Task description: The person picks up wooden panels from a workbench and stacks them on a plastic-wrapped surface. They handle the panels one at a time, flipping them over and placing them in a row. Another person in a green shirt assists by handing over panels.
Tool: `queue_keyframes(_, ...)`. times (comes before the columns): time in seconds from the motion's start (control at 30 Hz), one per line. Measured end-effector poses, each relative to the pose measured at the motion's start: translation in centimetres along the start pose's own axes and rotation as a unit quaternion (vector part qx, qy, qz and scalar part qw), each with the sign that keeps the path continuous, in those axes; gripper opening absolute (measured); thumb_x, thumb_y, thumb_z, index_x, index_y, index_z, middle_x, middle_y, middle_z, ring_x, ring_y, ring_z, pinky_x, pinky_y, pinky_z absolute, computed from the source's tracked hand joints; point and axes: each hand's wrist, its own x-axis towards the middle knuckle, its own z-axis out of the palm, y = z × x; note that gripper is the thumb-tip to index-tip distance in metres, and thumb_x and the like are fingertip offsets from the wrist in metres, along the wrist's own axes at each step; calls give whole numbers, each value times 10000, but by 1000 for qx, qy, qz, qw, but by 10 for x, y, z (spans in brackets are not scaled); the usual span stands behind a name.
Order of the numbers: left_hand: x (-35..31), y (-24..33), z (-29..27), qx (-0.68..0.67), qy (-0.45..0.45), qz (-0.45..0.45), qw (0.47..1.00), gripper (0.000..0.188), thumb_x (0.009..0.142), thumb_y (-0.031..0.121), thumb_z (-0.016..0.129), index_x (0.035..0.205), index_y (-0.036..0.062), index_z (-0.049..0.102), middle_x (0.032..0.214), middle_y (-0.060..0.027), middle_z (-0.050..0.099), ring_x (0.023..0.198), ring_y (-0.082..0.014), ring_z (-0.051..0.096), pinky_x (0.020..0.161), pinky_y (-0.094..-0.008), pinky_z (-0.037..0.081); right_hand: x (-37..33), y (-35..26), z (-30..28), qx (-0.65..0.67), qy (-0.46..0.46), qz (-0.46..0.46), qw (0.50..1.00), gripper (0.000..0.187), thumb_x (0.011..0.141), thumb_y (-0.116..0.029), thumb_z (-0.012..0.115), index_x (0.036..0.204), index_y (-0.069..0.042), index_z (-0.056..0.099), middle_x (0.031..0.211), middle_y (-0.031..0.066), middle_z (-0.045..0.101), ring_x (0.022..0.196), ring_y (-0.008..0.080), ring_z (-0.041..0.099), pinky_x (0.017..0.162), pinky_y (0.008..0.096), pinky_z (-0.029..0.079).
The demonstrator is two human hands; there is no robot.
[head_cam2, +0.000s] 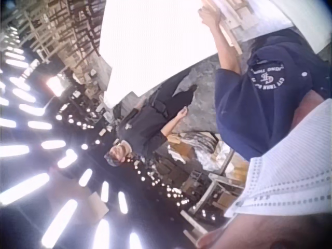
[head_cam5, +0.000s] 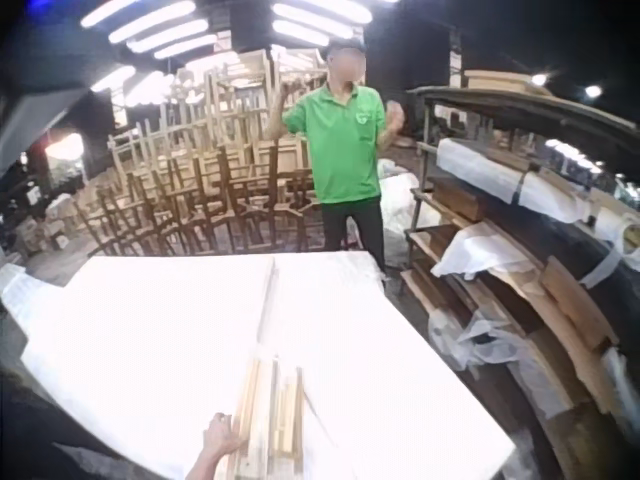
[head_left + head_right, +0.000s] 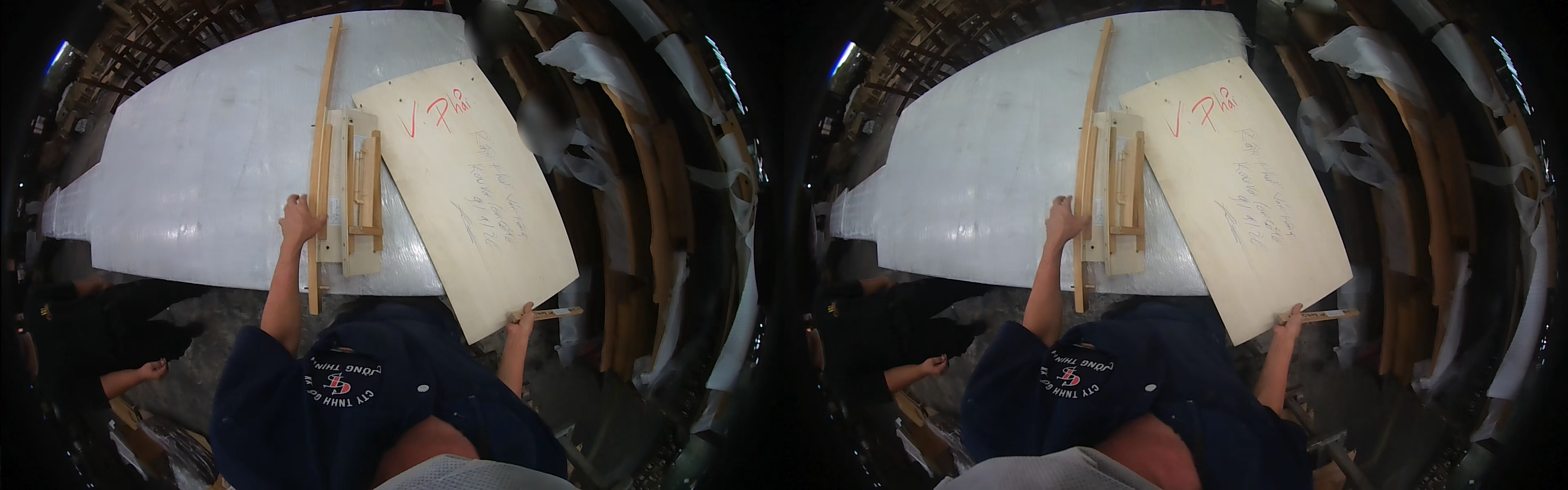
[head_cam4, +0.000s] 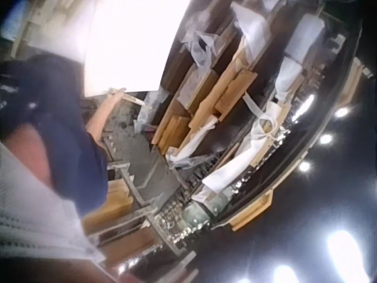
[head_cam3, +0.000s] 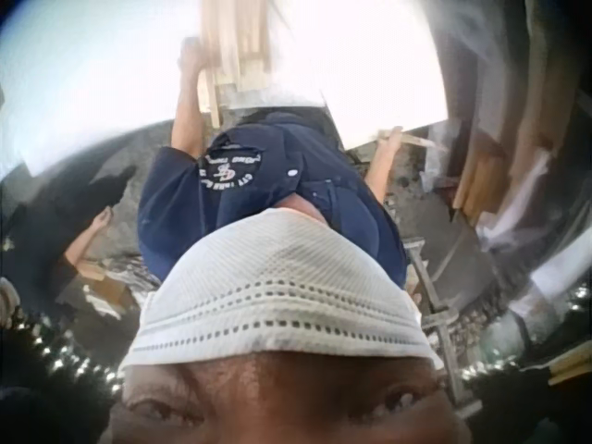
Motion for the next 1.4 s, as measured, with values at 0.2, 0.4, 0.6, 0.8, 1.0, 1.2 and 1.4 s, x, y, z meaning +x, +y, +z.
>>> queue_keyframes(0.2, -66, 127, -28, -436, -125, 87, 887, 407, 804, 195, 650, 1129, -31, 554, 1067, -178, 599, 927, -198, 607, 741, -336, 495, -5, -12, -22, 42, -95, 15, 994, 398, 905, -287, 572, 1209, -46, 479, 1113, 86, 571, 1013, 254, 565, 862, 431, 477)
queue_keyframes(0.4, -94, 167, 77, -739, -397, -168, 518, 544, 852, 312, 611, 1191, -92, 480, 1136, -208, 571, 995, -277, 600, 844, -377, 502, -92, -48, 0, -18, -72, -97, 992, 414, 897, -210, 585, 1177, 74, 473, 1099, 152, 571, 956, 259, 592, 810, 394, 509)
queue_keyframes(0.6, -41, 204, 141, -854, -368, -125, 345, 503, 817, 183, 623, 1214, -76, 456, 1158, -180, 561, 1031, -286, 583, 917, -405, 474, -72, -33, 10, -63, -46, -154, 985, 425, 908, -220, 565, 1194, 78, 468, 1134, 156, 554, 961, 270, 575, 809, 396, 498)
queue_keyframes(0.8, -70, 220, 92, -854, -284, -78, 429, 496, 697, -41, 589, 1182, -90, 498, 1100, -170, 591, 965, -249, 606, 856, -366, 499, -20, -20, -11, -140, 11, -146, 979, 478, 895, -246, 555, 1146, 154, 478, 1113, 173, 561, 905, 276, 585, 779, 397, 503)
queue_keyframes(1.0, -130, 213, 56, -856, -226, -2, 466, 545, 690, -17, 590, 1218, -80, 475, 1156, -164, 569, 1045, -224, 567, 895, -332, 457, -1, -17, -33, -63, -114, -108, 986, 456, 915, -249, 518, 1204, 98, 456, 1164, 174, 543, 984, 289, 568, 818, 430, 484)
queue_keyframes(1.2, -173, 190, -3, -853, -179, 118, 477, 572, 679, -24, 608, 1234, -48, 471, 1137, -143, 575, 1034, -224, 568, 900, -328, 452, -32, -1, -28, -26, -168, -139, 976, 482, 915, -271, 507, 1254, 60, 421, 1197, 174, 525, 1030, 296, 554, 843, 447, 485)
queue_keyframes(1.4, -201, 168, -40, -826, -238, 153, 488, 435, 747, -2, 559, 1171, -63, 482, 1062, -169, 588, 1015, -257, 580, 858, -404, 500, -24, -4, -43, 83, -260, -135, 953, 377, 919, -268, 507, 1124, 48, 512, 1033, 130, 603, 920, 253, 612, 796, 388, 520)
